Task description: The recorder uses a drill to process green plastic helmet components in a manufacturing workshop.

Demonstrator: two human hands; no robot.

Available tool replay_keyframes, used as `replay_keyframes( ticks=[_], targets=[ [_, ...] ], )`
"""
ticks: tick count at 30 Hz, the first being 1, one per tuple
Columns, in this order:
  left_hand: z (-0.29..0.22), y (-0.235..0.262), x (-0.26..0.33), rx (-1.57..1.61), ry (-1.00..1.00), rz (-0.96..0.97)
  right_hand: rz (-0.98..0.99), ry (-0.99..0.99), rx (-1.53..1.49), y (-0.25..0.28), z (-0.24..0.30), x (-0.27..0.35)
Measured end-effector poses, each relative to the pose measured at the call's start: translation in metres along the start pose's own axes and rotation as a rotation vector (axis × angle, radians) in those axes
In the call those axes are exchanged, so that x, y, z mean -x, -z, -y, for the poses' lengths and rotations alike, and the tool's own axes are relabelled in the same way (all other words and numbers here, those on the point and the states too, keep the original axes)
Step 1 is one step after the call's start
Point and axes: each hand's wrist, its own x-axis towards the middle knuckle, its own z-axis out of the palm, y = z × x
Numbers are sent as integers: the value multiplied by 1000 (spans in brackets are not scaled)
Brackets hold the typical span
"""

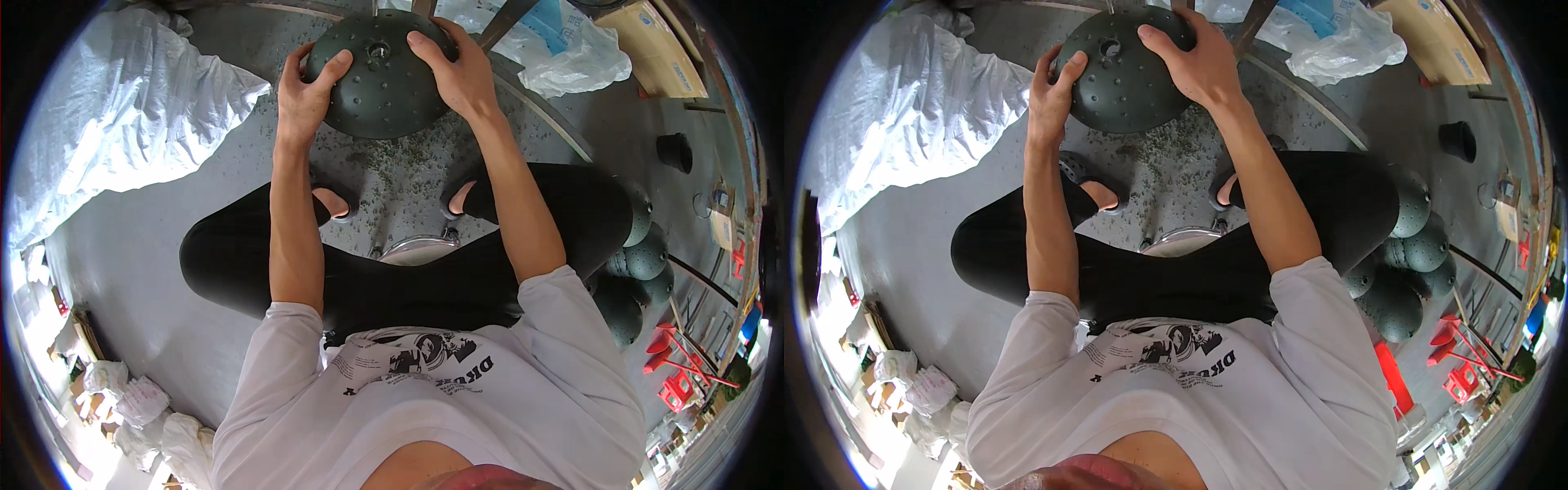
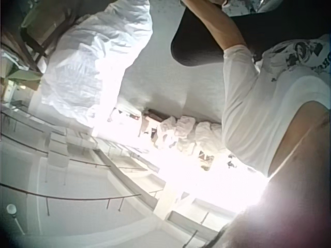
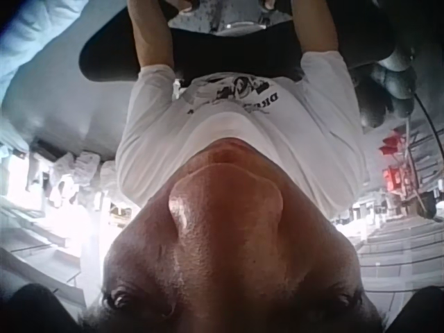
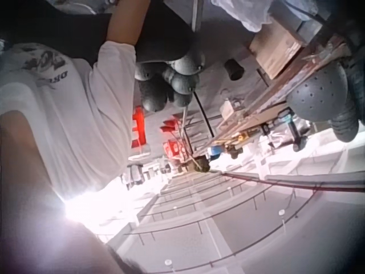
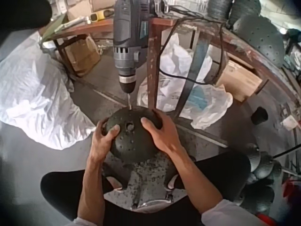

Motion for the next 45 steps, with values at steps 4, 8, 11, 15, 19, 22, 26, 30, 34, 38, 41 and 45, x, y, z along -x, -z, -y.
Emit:
replay_keyframes(
  ticks=[4, 8, 11, 15, 19, 22, 26, 30, 34, 38, 41, 45],
  targets=[
    [-4, -1, 2, 8, 22, -8, -8, -15, -10, 0, 3, 0],
    [-5, -2, 2, 3, 20, 0, -15, 27, 20, 1, -1, 0],
    [-4, -1, 2, 10, 26, 3, -26, 30, -13, 0, -6, 0],
    [-4, -2, 2, 4, 4, 6, -28, 59, 1, -1, 0, 0],
    [-17, -3, -3, 1, 6, -3, -36, 42, -123, 5, 26, -2],
    [-33, 6, -18, 34, -161, 45, 3, -7, -150, 18, 38, -11],
    [-26, 3, -10, -81, 8, 50, -20, 9, 42, 9, 18, -3],
    [7, -2, 10, -73, 122, 108, 71, -29, -69, -1, -27, 4],
    [25, 11, 6, -29, 251, 120, 116, 99, 34, -4, -49, 6],
    [35, 11, -2, 94, 257, 54, 141, 243, 14, -3, -53, 4],
    [40, 5, 0, 36, 242, 14, 180, 312, 9, -2, -56, 5],
    [40, -3, 0, 15, 191, 94, 209, 341, 70, -2, -62, 7]
  ],
)
